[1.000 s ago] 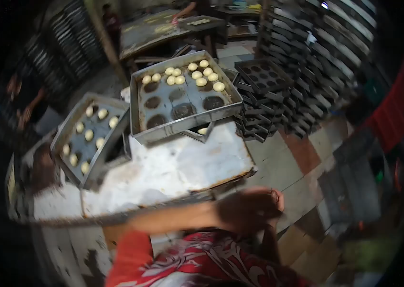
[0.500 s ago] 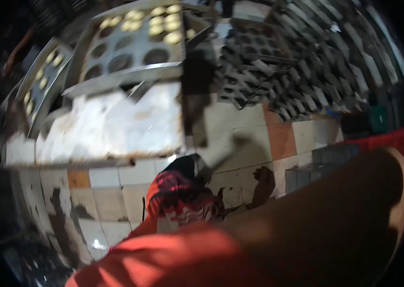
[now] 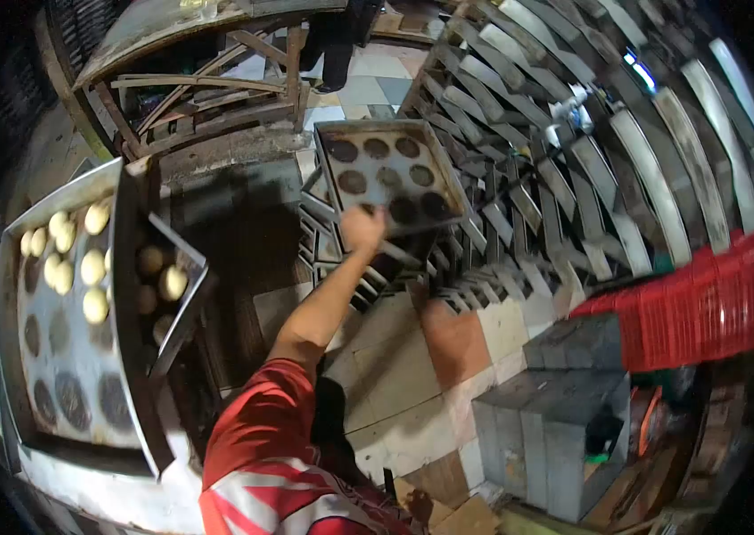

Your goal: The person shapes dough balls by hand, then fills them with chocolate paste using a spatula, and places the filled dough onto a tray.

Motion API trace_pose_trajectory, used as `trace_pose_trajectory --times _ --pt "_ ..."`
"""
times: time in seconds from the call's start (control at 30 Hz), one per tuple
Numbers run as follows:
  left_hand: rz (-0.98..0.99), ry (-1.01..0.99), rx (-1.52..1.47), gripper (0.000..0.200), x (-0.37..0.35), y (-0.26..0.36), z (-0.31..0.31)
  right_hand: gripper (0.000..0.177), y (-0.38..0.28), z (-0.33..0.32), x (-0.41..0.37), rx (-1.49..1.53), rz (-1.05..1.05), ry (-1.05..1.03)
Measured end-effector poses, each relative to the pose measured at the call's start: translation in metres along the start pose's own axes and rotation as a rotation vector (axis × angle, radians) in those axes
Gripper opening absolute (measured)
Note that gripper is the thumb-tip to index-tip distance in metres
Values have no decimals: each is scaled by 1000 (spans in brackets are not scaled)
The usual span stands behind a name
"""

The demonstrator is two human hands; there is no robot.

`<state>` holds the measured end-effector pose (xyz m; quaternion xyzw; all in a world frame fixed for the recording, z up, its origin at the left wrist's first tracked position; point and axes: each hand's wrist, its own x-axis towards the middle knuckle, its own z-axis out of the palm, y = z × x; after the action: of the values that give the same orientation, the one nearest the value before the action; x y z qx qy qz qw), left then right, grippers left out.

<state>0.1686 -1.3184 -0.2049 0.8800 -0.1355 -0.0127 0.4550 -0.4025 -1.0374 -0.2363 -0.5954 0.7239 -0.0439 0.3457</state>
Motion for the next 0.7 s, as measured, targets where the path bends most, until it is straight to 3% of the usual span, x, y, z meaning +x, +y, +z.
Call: trace_pose_trajectory --times 0.03,0.1,0.17,0.23,0.3,0.4,0.43,0.47,0.53,0.6,0.63,0.67,0.7 --pt "-245 -28 -17 60 18 -6 -3 39 -4 -4 20 55 23 -10" --pt "-527 -237 -242 70 39 -75 67 35 -2 -18 39 169 89 -36" --pt "-659 -396 -596 68 50 -112 94 31 -3 -25 42 298 153 -81" --pt "-850 -642 -691 26 58 -135 108 29 -23 -15 63 464 178 -138" --pt "-700 -644 -696 47 47 -63 46 27 -37 3 80 639 201 -209" --pt "-665 -389 -796 35 36 -1 -4 27 -31 12 83 860 268 -334" --pt "-642 -306 -816 33 32 14 -23 26 -27 14 104 1013 445 -449" --pt "-663 -248 -839 32 24 23 -43 26 -22 27 117 1006 426 -485" --pt "-609 -338 -908 44 4 18 -80 28 8 72 153 959 284 -492" --pt "-525 -304 -1096 47 -41 31 -151 31 39 97 168 892 148 -503" --pt "-464 -235 -1225 47 -72 52 -202 36 25 84 186 662 237 -653" --pt "-410 -224 -1316 31 -106 77 -259 36 19 70 204 604 211 -700" --pt "-299 -223 -1287 36 -138 83 -303 35 8 56 222 496 -76 -817"
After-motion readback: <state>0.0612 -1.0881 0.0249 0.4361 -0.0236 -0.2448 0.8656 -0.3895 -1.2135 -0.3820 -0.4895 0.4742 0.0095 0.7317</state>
